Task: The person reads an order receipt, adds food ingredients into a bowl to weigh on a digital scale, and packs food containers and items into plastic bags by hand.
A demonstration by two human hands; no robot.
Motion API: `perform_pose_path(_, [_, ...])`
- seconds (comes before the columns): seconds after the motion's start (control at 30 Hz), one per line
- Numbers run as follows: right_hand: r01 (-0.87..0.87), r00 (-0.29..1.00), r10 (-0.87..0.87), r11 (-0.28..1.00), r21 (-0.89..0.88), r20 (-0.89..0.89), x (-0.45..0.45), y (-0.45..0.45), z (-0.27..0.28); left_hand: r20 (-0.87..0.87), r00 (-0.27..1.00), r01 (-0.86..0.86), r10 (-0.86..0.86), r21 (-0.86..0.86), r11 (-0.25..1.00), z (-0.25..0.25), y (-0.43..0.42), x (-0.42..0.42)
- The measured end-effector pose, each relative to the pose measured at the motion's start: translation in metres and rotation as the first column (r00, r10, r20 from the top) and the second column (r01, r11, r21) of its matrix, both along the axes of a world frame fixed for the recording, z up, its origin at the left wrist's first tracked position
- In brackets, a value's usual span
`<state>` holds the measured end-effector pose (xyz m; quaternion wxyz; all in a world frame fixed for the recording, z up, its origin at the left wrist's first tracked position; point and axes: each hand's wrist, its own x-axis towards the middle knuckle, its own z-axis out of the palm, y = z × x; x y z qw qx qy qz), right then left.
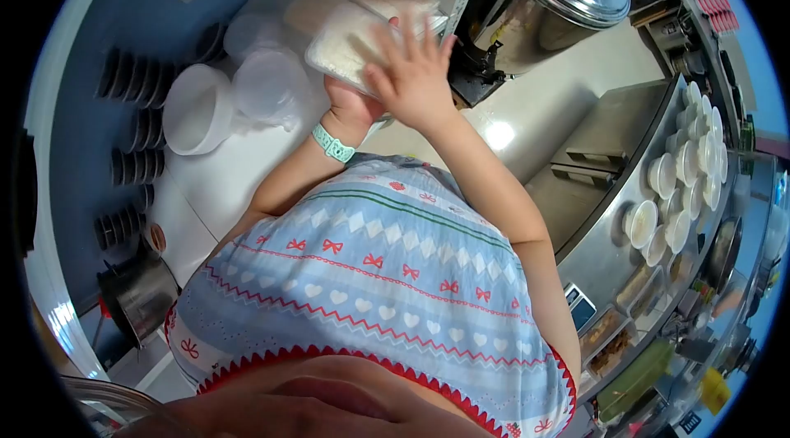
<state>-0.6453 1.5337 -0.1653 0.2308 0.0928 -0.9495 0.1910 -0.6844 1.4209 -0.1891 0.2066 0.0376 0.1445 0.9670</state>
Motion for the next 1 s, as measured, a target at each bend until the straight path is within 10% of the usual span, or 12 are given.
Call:
perform_pose_path(0.07, [-0.113,0.989,0.09,0.971,0.211,0.117,0.003,-0.001,0.006,-0.01,0.999,0.049,-0.049,-0.01,0.999,-0.001,-0.005,0.001])
perform_pose_path(0.37, [-0.26,0.929,0.293,0.952,-0.163,0.226,-0.024,-0.005,0.011,0.041,0.994,0.102,-0.103,0.023,0.995,0.011,-0.026,-0.021])
perform_pose_path(0.53, [-0.461,0.775,0.577,0.795,-0.394,0.258,-0.072,-0.005,0.006,0.078,0.974,-0.197,0.215,-0.192,0.962,0.019,-0.033,-0.035])
perform_pose_path(0.63, [-0.284,0.868,0.321,0.947,-0.151,0.378,-0.093,-0.029,0.022,-0.155,0.918,-0.39,0.364,-0.194,0.9,0.014,-0.055,-0.046])
perform_pose_path(0.7, [-0.155,0.935,0.165,0.986,-0.056,0.313,-0.109,-0.051,0.009,0.01,0.863,-0.499,0.505,-0.141,0.855,0.021,-0.064,-0.036])
perform_pose_path(0.77, [-0.099,0.974,0.088,0.994,0.042,0.21,-0.126,-0.068,-0.002,-0.413,0.666,-0.745,0.621,-0.329,0.581,0.031,-0.068,-0.024])
perform_pose_path(1.0, [-0.136,0.976,0.127,0.99,0.039,0.178,-0.143,-0.023,-0.024,-0.422,0.735,-0.677,0.531,-0.414,0.609,0.025,-0.074,-0.011])
